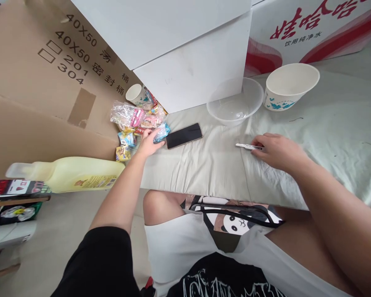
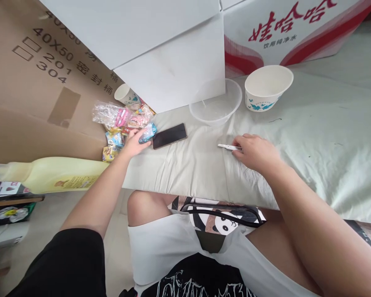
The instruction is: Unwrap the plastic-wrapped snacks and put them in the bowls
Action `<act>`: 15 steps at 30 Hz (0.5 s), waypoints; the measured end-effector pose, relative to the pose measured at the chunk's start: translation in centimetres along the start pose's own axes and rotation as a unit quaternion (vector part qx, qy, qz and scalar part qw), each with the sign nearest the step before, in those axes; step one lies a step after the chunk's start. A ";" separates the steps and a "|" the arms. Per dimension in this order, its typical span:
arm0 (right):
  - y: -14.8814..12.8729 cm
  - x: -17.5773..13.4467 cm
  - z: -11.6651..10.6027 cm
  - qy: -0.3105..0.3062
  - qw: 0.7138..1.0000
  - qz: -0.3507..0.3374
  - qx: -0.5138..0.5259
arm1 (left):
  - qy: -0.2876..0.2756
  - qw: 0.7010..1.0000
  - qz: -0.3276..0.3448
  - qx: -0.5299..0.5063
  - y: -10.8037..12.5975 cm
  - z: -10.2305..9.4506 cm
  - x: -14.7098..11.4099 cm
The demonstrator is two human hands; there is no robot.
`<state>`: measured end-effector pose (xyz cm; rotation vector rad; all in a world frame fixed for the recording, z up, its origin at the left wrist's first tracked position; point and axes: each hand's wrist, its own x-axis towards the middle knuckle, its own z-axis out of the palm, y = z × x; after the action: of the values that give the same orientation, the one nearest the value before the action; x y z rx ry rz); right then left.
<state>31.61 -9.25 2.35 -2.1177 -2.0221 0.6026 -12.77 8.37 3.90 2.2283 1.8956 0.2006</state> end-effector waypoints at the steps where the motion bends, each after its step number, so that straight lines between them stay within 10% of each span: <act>1: -0.1 0.0 -0.1 -0.005 1.000 0.003 0.000 | -0.009 1.000 0.016 0.006 -0.2 -0.2 -0.1; 7: -0.4 -0.1 -0.2 0.003 1.000 0.007 0.007 | 0.017 0.996 0.078 0.028 0.0 -1.8 -0.7; 11: -0.9 -0.4 -0.4 0.043 0.998 0.009 0.051 | 0.160 0.981 -0.046 -0.101 0.7 -3.2 -2.4; 13: -1.7 -0.4 -0.1 0.091 0.988 0.019 0.120 | 0.201 0.929 -0.107 -0.291 1.9 -3.3 -3.9; 15: -3.2 -0.4 0.6 0.130 0.963 0.024 0.237 | 0.121 0.836 -0.137 -0.517 4.4 -2.5 -5.6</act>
<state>28.43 -9.52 3.04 -1.8478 -1.5084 0.6904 -10.11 2.34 7.60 1.2139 1.5574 1.1736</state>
